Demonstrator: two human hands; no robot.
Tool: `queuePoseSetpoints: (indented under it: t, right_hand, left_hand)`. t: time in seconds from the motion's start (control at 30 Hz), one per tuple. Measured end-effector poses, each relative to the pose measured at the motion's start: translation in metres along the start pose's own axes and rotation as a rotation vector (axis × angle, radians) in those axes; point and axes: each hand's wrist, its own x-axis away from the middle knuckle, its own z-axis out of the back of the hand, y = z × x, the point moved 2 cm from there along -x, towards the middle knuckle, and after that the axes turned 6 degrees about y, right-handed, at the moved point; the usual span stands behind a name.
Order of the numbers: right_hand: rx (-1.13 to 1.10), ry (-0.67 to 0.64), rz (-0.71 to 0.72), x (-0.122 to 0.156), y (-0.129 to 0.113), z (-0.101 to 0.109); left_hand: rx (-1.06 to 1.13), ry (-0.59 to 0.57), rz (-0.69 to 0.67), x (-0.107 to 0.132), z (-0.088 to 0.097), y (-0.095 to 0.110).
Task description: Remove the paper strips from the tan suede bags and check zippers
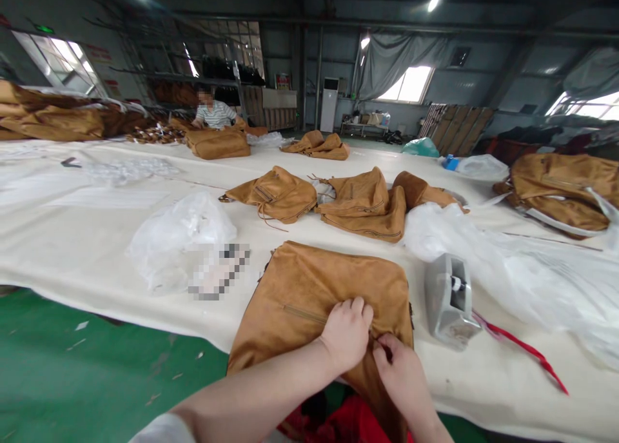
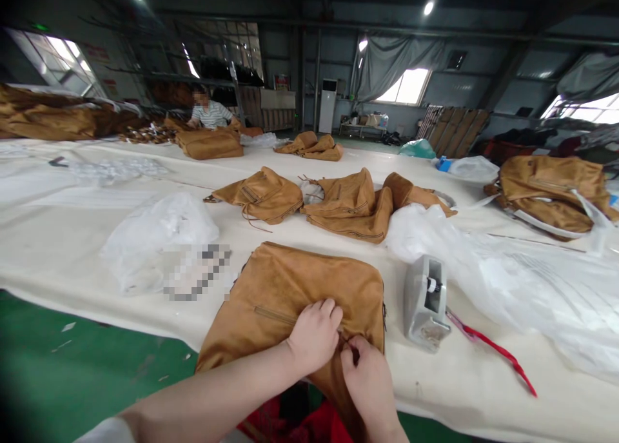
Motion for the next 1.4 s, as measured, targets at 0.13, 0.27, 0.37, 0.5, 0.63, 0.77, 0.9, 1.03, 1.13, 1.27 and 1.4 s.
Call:
queuePoseSetpoints:
  t: [0.13,0.27,0.37,0.5,0.63,0.77,0.9,1.03,1.13,1.27,1.4]
  right_hand:
    - [-0.001,0.021,-0.009,-0.001,-0.003,0.003]
    - [0.01,0.015,0.009,0.002,-0.002,0.003]
    - [0.022,0.023,0.041,0.007,0.0,0.001]
    - [-0.026,0.081,0.098,0.015,-0.004,0.003]
    - [0.068,0.215,0.389,0.017,-0.022,0.008]
    - [0.355,0.167,0.676,0.006,-0.039,0.005]
    - [0.636,0.034,0.822,-0.008,-0.05,0.005]
    - [0.783,-0.041,0.881,-0.01,-0.058,0.01]
    - [0.83,-0.047,0.896,-0.008,-0.061,0.012]
    - [0.903,-0.082,0.842,-0.011,-0.066,0.009]
    - [0.945,-0.146,0.872,-0.019,-0.07,0.008]
  left_hand:
    - [-0.044,0.072,0.001,-0.007,-0.005,0.002]
    - [0.066,0.021,-0.086,-0.005,-0.001,-0.002]
    - [0.121,-0.067,-0.038,0.001,0.01,-0.014]
    - [0.165,0.038,-0.1,0.013,0.033,-0.038]
    - [0.024,0.257,-0.021,0.024,0.043,-0.081]
    - [-0.051,0.26,0.051,0.028,0.029,-0.11]
    - [-0.033,0.263,0.04,0.028,0.022,-0.113]
    - [0.009,0.282,0.035,0.028,0.023,-0.114]
    - [0.039,0.299,0.03,0.029,0.022,-0.116]
    - [0.057,0.304,0.028,0.028,0.02,-0.118]
    - [0.055,0.277,0.032,0.029,0.022,-0.117]
